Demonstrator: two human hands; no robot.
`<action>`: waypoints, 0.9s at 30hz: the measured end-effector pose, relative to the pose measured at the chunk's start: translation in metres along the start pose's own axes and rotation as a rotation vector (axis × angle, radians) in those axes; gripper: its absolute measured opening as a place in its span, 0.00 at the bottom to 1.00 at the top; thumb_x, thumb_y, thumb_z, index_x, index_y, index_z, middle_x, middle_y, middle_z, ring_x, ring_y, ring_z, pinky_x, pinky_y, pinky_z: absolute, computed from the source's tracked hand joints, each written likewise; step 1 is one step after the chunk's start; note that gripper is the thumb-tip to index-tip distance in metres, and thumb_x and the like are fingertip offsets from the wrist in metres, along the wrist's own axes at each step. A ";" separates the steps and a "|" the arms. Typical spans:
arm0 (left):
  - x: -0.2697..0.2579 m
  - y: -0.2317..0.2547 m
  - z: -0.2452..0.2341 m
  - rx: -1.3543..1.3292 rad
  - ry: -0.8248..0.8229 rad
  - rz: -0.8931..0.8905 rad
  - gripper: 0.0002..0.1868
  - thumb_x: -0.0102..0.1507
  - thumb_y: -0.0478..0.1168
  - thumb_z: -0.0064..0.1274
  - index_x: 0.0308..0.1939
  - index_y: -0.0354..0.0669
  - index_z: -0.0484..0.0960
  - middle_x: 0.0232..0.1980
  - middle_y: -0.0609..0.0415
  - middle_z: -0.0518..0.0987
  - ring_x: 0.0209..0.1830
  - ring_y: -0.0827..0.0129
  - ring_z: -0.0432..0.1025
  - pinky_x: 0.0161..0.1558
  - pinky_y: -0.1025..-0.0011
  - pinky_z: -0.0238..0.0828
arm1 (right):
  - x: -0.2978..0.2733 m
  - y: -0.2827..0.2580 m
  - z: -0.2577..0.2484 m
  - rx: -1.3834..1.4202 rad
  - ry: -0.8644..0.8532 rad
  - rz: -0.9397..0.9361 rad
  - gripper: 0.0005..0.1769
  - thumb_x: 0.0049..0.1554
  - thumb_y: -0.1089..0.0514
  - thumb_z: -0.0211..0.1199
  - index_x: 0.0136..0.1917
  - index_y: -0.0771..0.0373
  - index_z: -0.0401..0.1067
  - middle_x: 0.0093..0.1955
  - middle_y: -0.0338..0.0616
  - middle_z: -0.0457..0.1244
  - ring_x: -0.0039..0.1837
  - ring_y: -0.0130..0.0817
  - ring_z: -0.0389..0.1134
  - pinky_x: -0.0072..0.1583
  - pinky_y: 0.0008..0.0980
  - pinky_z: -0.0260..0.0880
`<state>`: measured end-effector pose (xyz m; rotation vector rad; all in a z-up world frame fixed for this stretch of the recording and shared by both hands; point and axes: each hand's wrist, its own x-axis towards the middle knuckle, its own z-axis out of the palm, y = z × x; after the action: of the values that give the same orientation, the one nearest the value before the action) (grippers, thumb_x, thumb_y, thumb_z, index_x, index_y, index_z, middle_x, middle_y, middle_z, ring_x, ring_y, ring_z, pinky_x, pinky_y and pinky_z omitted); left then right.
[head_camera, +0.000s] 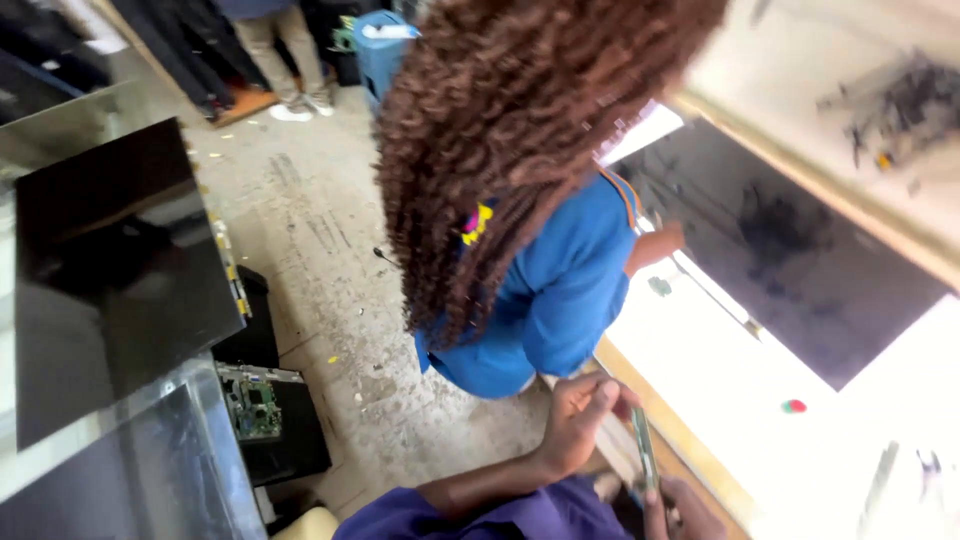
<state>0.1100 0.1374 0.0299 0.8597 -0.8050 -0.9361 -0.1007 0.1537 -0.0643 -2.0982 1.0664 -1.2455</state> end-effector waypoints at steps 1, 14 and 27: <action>-0.002 -0.001 0.002 0.027 0.006 0.026 0.20 0.69 0.50 0.44 0.37 0.38 0.82 0.31 0.54 0.78 0.32 0.73 0.72 0.39 0.75 0.68 | 0.038 -0.040 0.006 -0.019 0.023 0.063 0.09 0.55 0.56 0.58 0.39 0.61 0.74 0.32 0.37 0.65 0.31 0.25 0.61 0.37 0.22 0.59; 0.018 -0.030 0.069 0.077 -0.295 -0.147 0.18 0.71 0.50 0.40 0.40 0.41 0.79 0.34 0.53 0.79 0.34 0.70 0.74 0.38 0.74 0.73 | 0.051 -0.014 -0.052 0.058 0.108 0.180 0.13 0.58 0.57 0.56 0.38 0.70 0.70 0.29 0.40 0.59 0.31 0.27 0.55 0.34 0.27 0.52; 0.064 -0.091 0.133 0.171 -0.320 -0.214 0.17 0.71 0.50 0.41 0.40 0.44 0.80 0.33 0.58 0.80 0.34 0.74 0.74 0.35 0.76 0.72 | 0.102 0.067 -0.111 0.087 0.046 0.241 0.13 0.59 0.58 0.56 0.40 0.71 0.71 0.29 0.42 0.59 0.32 0.30 0.56 0.37 0.28 0.54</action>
<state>-0.0124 0.0148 0.0197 0.9705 -1.0953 -1.2269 -0.1947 0.0305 -0.0074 -1.8233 1.2214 -1.2032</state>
